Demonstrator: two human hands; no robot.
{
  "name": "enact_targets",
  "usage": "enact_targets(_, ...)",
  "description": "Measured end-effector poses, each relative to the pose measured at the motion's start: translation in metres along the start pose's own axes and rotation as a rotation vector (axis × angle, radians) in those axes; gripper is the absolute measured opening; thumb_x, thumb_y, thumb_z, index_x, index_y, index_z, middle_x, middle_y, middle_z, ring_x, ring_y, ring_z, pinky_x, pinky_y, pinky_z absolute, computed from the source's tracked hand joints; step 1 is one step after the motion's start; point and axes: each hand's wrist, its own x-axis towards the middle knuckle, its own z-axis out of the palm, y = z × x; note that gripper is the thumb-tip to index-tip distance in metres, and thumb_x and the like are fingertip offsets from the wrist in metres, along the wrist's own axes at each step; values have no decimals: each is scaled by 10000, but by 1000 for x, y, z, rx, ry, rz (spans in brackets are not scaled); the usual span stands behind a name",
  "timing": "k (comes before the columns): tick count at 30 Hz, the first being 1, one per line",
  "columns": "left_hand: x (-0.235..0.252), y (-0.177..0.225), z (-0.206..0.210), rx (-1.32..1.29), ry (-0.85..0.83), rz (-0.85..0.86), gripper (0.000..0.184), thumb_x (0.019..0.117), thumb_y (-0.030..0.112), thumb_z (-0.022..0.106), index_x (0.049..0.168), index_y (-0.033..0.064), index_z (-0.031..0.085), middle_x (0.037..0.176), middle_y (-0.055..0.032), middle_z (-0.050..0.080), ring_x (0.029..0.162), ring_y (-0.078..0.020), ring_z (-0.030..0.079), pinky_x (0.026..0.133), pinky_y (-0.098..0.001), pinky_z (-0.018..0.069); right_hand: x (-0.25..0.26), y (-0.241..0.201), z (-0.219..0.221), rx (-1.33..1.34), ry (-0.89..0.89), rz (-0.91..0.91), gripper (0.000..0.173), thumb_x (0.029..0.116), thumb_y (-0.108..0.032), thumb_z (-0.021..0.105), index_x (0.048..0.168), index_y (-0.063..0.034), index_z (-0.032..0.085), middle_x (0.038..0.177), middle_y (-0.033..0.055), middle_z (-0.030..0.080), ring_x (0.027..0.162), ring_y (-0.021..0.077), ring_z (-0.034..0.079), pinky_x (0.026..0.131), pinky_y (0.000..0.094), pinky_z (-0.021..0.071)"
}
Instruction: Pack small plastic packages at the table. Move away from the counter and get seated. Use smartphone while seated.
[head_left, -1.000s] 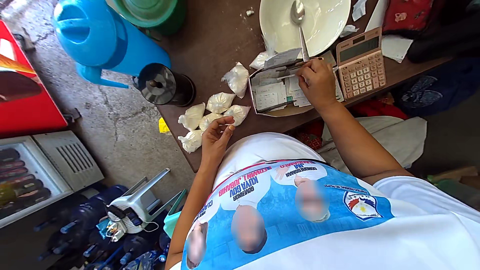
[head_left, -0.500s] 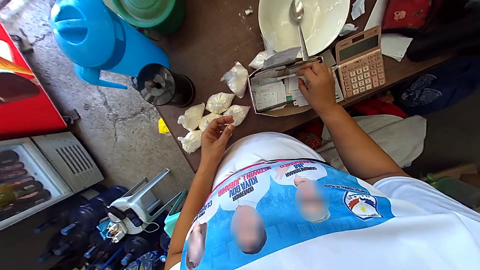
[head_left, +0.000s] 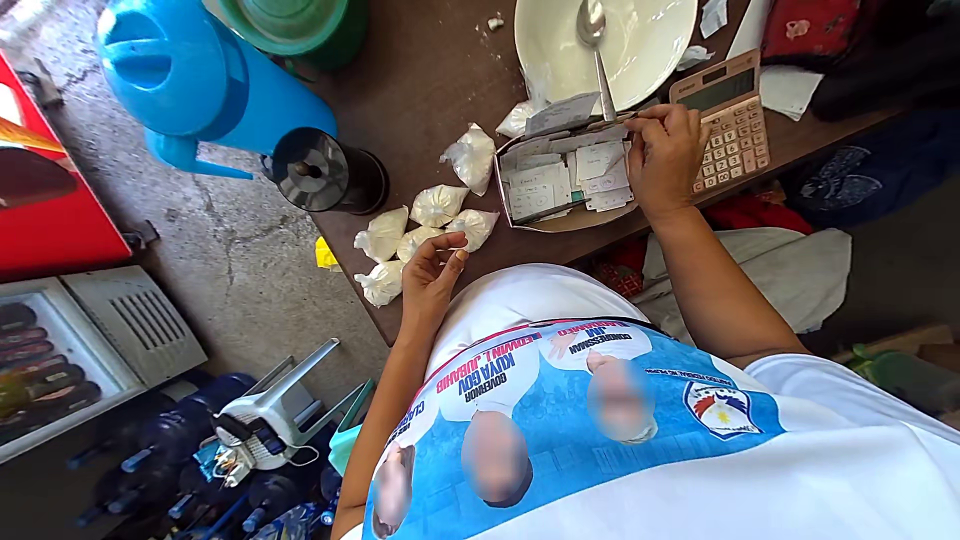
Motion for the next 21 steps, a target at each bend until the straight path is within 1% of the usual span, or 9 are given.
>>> enact_targets(5,-1,0,0,5,-1,3,253,981,35,607,1230,2,629,1161,-40,700,974,-111,699,885,-296,593,2,0,1,8,-24,11,286,1022,-85,509,1192,-110,737,1252,185,657,1148,397,599,940,569,423)
enact_targets(7,-2,1,1,1,1,-2,253,982,31,605,1232,1,630,1163,-45,700,977,-117,700,889,-300,595,3,0,2,11,-25,7,273,1020,-90,516,1172,-109,742,1237,184,662,1133,396,602,929,569,425)
enact_targets(10,-2,1,1,4,2,-5,254,982,30,603,1232,-1,630,1160,-46,700,976,-117,701,888,-301,595,3,1,1,6,-23,-5,220,1011,-108,545,1103,-75,742,1202,200,666,1111,409,608,923,578,426)
enact_targets(14,-3,1,1,16,-1,-8,256,983,35,593,1235,-2,627,1158,-44,698,981,-114,697,887,-301,593,2,1,-2,-17,-70,2,184,1004,-139,575,1071,-62,728,1161,223,670,1118,440,604,932,606,427)
enact_targets(17,-3,1,2,11,0,-13,258,981,32,594,1234,-1,627,1161,-45,699,980,-112,698,885,-300,593,1,3,-3,-49,-107,-14,184,1008,-139,565,1060,-50,717,1142,212,687,1142,449,598,943,617,417)
enact_targets(19,-3,1,2,14,2,-13,258,979,29,595,1233,-5,626,1158,-48,700,976,-113,699,885,-301,594,0,4,-3,-61,-113,-29,177,1001,-130,564,1047,-41,710,1132,200,699,1151,447,597,932,617,415)
enact_targets(21,-3,1,2,16,-1,-13,259,980,28,594,1234,-6,625,1158,-48,700,978,-112,699,887,-301,594,-1,6,-2,-51,-109,-39,167,990,-117,571,1042,-43,711,1152,184,704,1157,439,600,927,613,419)
